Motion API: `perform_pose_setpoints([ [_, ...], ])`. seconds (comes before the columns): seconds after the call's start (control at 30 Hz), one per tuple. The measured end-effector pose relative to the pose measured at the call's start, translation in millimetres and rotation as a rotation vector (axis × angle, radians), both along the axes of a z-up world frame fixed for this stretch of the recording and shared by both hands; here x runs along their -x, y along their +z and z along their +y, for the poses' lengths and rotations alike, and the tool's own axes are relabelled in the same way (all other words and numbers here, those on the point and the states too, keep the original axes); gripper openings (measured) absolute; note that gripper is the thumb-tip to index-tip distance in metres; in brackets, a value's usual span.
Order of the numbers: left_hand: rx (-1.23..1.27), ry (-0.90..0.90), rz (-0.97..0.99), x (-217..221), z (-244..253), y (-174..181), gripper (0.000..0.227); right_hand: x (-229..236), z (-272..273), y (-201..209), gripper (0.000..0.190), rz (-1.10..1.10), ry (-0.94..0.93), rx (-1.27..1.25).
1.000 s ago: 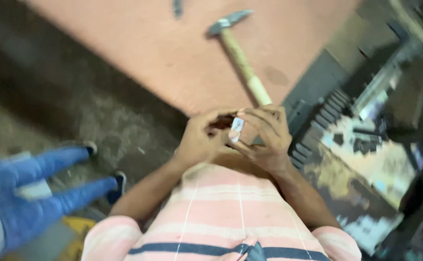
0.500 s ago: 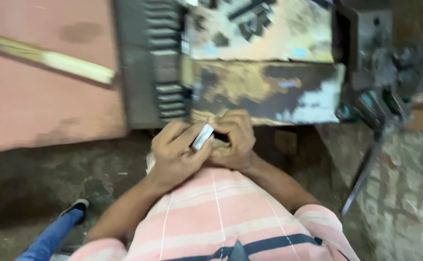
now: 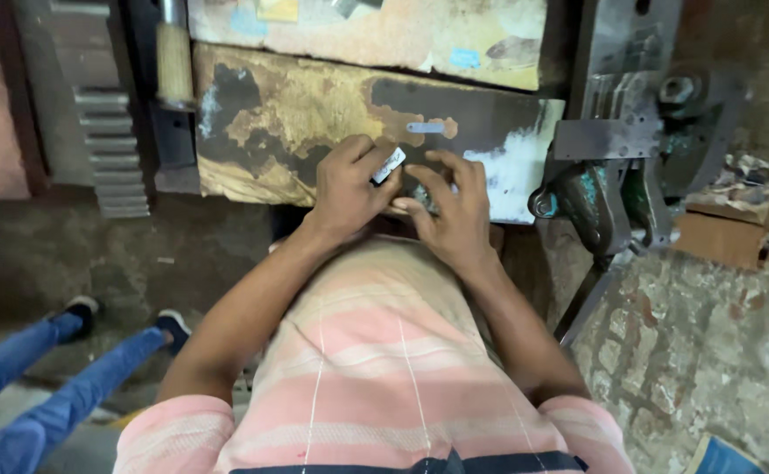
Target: The person files a small metal piece on a workbench, then uses a hammer to tap it. They place the piece into a manual press and operate the lever to shape it. The person repeats filing and pressing on multiple small metal pieces, then arranges them into a wooden tray.
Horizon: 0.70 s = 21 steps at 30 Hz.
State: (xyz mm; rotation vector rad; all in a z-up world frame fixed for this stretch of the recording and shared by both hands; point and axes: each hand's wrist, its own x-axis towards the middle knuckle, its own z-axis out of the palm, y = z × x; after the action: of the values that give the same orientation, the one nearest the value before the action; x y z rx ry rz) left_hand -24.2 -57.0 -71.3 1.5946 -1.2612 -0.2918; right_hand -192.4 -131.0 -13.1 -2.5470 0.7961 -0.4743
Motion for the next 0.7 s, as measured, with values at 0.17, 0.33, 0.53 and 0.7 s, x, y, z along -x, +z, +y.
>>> perform_pose_setpoints([
  [0.17, -0.037, -0.056, 0.038, 0, 4, -11, 0.052, -20, -3, -11, 0.047, 0.107, 0.098, 0.154],
  [0.33, -0.100, -0.075, 0.001, -1, 7, -9, 0.053, -16, -7, -11, 0.040, 0.101, 0.148, 0.116],
  [0.53, -0.134, -0.136, -0.101, -9, 24, -11, 0.050, -9, -17, -10, 0.047, -0.081, 0.017, -0.164],
  [0.7, -0.108, -0.055, -0.089, -15, 32, -9, 0.042, -17, -28, -15, 0.050, -0.042, 0.095, -0.143],
])
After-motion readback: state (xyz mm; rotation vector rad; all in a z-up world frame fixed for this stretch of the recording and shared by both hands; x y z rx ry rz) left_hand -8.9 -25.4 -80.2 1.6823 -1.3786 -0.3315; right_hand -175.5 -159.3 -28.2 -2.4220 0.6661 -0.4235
